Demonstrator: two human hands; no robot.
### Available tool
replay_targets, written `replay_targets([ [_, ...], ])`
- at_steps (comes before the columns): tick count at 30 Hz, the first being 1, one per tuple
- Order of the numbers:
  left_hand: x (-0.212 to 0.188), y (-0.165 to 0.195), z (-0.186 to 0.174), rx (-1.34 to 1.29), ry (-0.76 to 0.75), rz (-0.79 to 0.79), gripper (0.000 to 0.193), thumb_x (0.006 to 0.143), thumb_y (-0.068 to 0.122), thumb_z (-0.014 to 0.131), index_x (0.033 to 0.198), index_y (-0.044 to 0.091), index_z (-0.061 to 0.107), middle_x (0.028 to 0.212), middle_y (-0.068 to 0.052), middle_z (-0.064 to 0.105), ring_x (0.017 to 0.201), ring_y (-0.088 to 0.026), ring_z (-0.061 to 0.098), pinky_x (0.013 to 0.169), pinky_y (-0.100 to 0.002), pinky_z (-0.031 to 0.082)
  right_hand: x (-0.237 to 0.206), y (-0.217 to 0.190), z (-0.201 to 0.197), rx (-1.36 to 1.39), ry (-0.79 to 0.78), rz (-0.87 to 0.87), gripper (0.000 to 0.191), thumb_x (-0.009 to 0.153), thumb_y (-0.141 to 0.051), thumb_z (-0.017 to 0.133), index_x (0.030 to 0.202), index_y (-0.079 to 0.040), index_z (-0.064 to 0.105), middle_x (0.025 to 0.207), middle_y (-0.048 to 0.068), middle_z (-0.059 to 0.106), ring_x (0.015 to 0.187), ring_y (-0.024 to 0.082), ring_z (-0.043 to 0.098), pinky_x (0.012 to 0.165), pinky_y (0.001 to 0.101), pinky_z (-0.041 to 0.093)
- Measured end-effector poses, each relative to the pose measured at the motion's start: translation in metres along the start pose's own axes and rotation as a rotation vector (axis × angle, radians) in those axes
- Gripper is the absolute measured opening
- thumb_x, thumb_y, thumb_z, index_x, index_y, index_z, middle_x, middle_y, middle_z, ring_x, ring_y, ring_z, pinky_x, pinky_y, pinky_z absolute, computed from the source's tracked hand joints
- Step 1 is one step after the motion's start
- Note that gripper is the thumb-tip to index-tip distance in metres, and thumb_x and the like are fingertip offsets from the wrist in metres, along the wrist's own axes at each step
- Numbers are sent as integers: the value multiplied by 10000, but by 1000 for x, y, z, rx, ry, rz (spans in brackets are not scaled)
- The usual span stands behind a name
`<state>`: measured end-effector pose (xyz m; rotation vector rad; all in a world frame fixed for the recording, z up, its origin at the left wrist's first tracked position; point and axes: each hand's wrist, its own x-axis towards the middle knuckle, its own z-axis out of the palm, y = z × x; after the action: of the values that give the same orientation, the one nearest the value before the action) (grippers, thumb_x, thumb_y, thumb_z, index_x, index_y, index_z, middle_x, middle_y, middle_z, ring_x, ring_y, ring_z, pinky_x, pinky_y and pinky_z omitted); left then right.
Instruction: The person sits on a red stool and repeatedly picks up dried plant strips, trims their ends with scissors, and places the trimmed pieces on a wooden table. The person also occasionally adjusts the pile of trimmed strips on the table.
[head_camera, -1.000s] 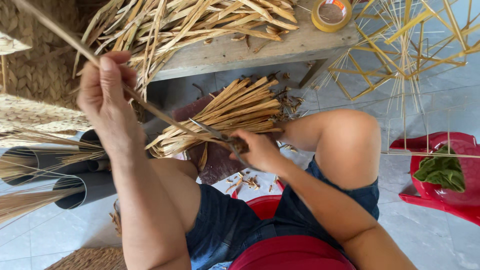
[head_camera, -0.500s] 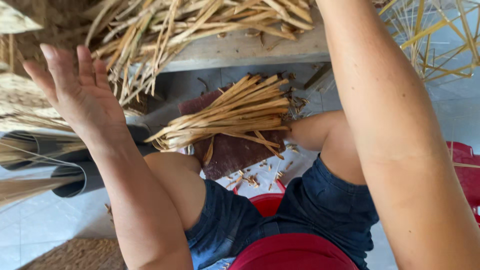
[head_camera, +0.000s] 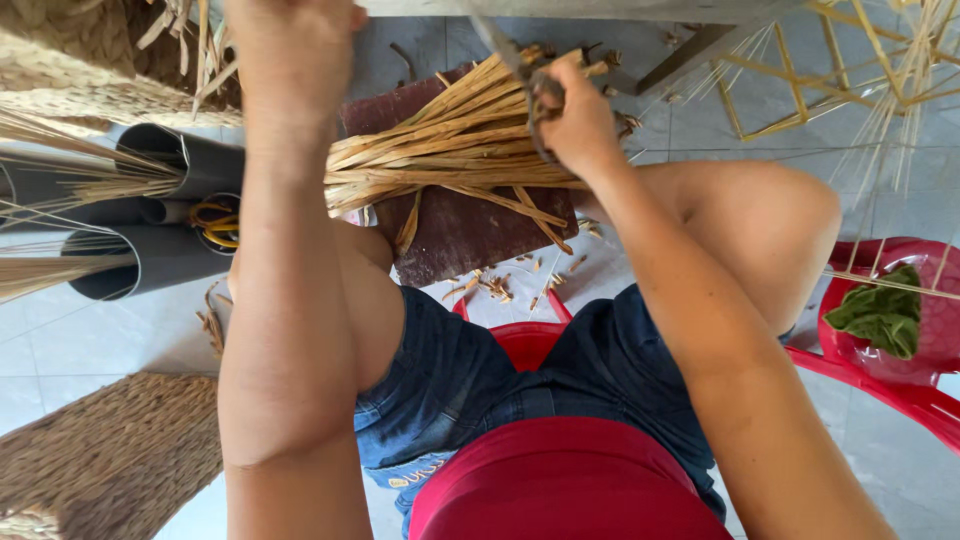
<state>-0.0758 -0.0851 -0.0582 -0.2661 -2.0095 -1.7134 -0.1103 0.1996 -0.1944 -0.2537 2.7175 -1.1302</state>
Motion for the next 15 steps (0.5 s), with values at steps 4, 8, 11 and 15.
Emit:
replay_targets([
  [4,0,3,32,330,-55,58,120,994,32,714,906,-37,671,765,-96,706,682,-175,685,634,-319,541,-16,-1,10,-104,-1,-110,453,798,-31,799,1147,-137,528,1001,31,760,949,275,736,761,441,548],
  [8,-3,12,51,518,-130,-116,188,997,149,798,926,0,708,786,-98,738,660,-202,723,629,-332,555,-12,-1,3,-161,62,-151,457,808,-32,814,1149,-141,530,940,38,770,895,298,734,706,460,537],
  [11,-9,14,54,588,-166,-70,112,947,173,813,975,75,766,846,-76,780,739,-219,780,670,-341,593,-11,-13,-19,-53,62,-142,466,807,21,766,1174,-137,527,967,43,755,853,247,759,642,397,573],
  [15,-23,14,64,646,-317,38,189,910,209,821,1066,113,776,951,-95,778,797,-257,770,729,-370,599,-38,-42,-68,-46,240,-365,451,862,67,783,1206,-103,545,954,79,738,882,245,763,691,381,554],
])
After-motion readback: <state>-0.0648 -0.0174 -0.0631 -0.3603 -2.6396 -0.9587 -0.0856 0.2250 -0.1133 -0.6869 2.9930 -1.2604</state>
